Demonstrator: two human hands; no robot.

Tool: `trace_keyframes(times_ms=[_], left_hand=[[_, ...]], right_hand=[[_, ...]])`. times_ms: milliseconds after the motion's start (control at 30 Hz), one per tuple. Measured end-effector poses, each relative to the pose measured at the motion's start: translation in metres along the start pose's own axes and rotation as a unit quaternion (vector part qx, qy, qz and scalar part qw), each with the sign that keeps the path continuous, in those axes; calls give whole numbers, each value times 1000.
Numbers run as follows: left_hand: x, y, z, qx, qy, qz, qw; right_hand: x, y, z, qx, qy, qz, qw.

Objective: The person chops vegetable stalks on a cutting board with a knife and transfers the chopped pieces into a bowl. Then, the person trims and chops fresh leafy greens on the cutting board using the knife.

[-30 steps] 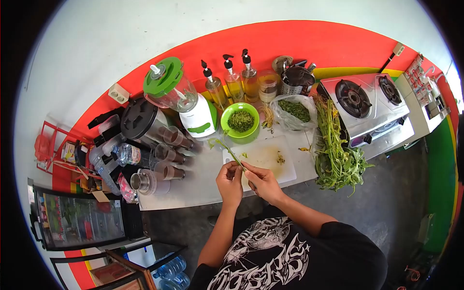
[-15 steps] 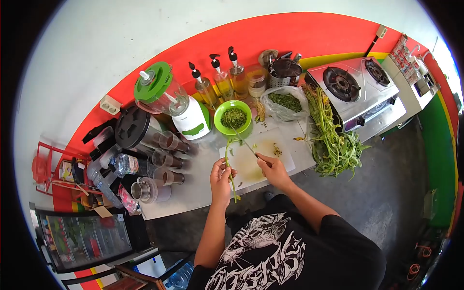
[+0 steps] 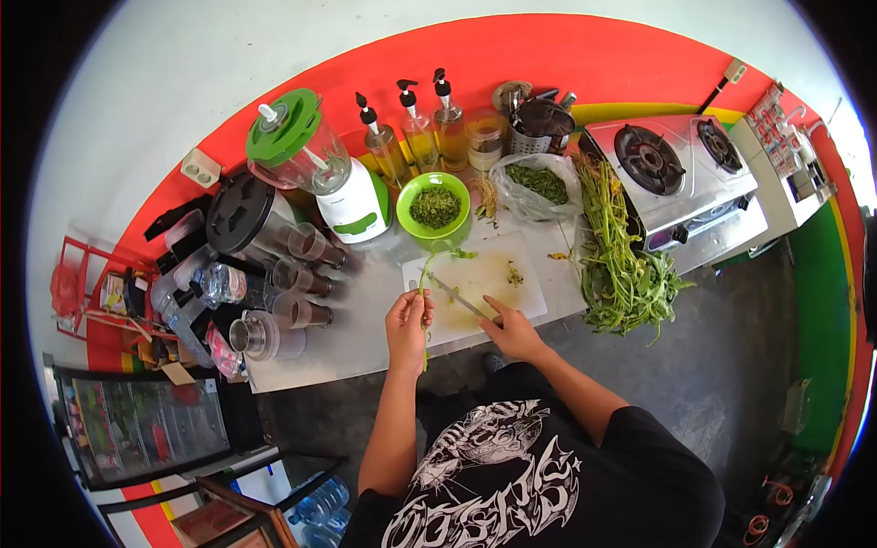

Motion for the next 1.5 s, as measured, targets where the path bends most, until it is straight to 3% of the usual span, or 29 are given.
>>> trace_keyframes(times_ms=[133, 200, 300, 600, 833, 933, 1100, 1167, 1233, 1367, 1500], left_hand=[[0, -7, 6, 12, 8, 23, 1000], [2, -12, 10, 28, -13, -6, 1000], [4, -20, 12, 38, -20, -29, 999], [17, -40, 22, 9, -93, -79, 992], [27, -41, 32, -7, -138, -145, 980], [25, -41, 34, -22, -157, -153, 975], [16, -39, 36, -21, -122, -112, 986], [12, -37, 37, -17, -109, -109, 988], [9, -36, 36, -17, -71, -16, 997], [14, -31, 36, 27, -96, -89, 991], [8, -34, 38, 68, -56, -5, 996]], right_hand=[[-11, 10, -1, 24, 18, -105, 994], [-24, 14, 3, 27, 2, -247, 969], [-48, 17, 8, 8, 25, -308, 951], [-85, 8, -2, -39, 139, -256, 956], [-88, 5, 4, -26, 134, -284, 949], [-86, 4, 4, -50, 82, -349, 932], [-82, 1, 7, -98, 20, -432, 896], [-80, -1, 9, -98, 21, -426, 899], [-82, -1, 10, -100, 24, -419, 902], [-76, -8, 12, -115, 49, -352, 928], [-64, -20, 11, -87, 56, -375, 921]])
Point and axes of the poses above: each hand's wrist, its own z-axis away from the middle knuckle, its own y-axis out of the back of the hand, x = y × z, the point moved 3 cm from there along -z, towards the middle knuckle, and after that the axes turned 7 degrees about x, right-handed, at the moved point
